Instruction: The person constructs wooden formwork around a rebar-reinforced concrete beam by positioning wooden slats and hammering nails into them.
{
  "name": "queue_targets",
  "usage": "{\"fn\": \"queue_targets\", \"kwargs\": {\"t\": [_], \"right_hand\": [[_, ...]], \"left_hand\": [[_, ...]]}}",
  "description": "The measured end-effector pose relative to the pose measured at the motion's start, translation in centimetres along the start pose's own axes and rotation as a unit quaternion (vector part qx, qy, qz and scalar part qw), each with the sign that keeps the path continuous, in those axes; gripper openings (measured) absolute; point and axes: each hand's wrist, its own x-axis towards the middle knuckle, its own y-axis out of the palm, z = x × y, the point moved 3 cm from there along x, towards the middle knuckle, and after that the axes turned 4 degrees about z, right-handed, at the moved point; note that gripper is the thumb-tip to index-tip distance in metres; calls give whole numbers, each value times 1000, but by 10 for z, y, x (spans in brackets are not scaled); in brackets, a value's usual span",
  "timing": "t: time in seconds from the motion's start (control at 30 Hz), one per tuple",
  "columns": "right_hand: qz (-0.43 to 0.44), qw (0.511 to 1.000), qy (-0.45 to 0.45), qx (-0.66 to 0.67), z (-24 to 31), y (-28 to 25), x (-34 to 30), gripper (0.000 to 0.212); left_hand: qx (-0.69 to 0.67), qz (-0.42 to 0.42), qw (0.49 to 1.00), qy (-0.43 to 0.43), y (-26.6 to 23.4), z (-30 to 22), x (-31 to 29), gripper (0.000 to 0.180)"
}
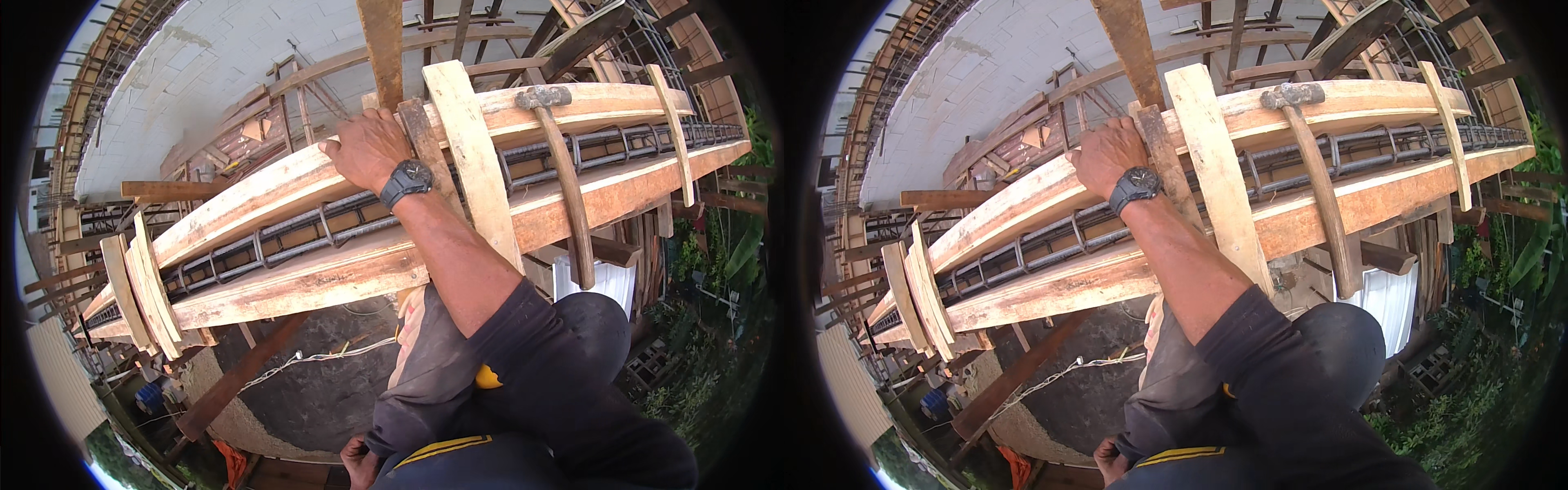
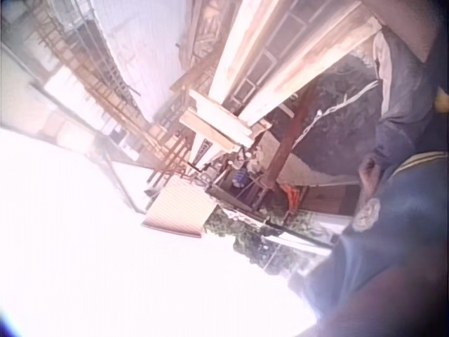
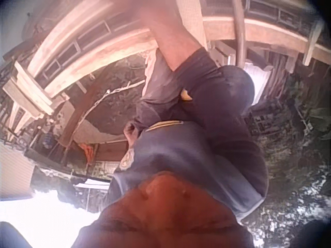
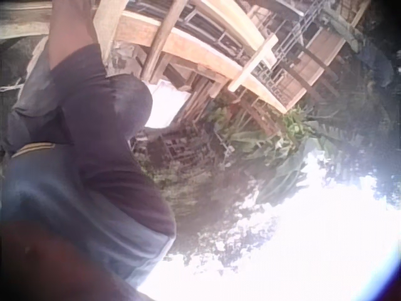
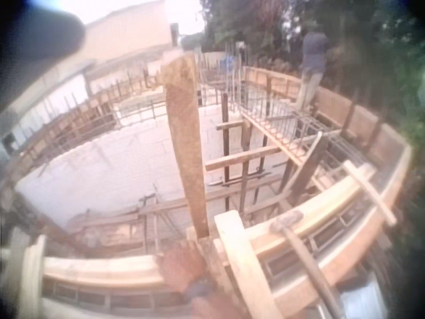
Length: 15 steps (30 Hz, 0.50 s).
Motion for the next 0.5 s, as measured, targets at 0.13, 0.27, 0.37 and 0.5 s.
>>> {"fn": "queue_targets", "kwargs": {"t": [0.13,0.27,0.37,0.5], "right_hand": [[-30,997,-32,-71,-25,-1,8,51],[-9,996,-43,-84,-5,-18,2,44],[-8,997,-38,-66,-5,-12,3,43],[54,994,-49,-80,17,-25,-7,55]], "left_hand": [[-46,63,991,-113,13,-41,20,14],[-159,164,963,-142,8,-39,27,17],[-119,190,956,-188,4,-46,20,18],[-67,199,943,-257,2,-64,11,22]]}}
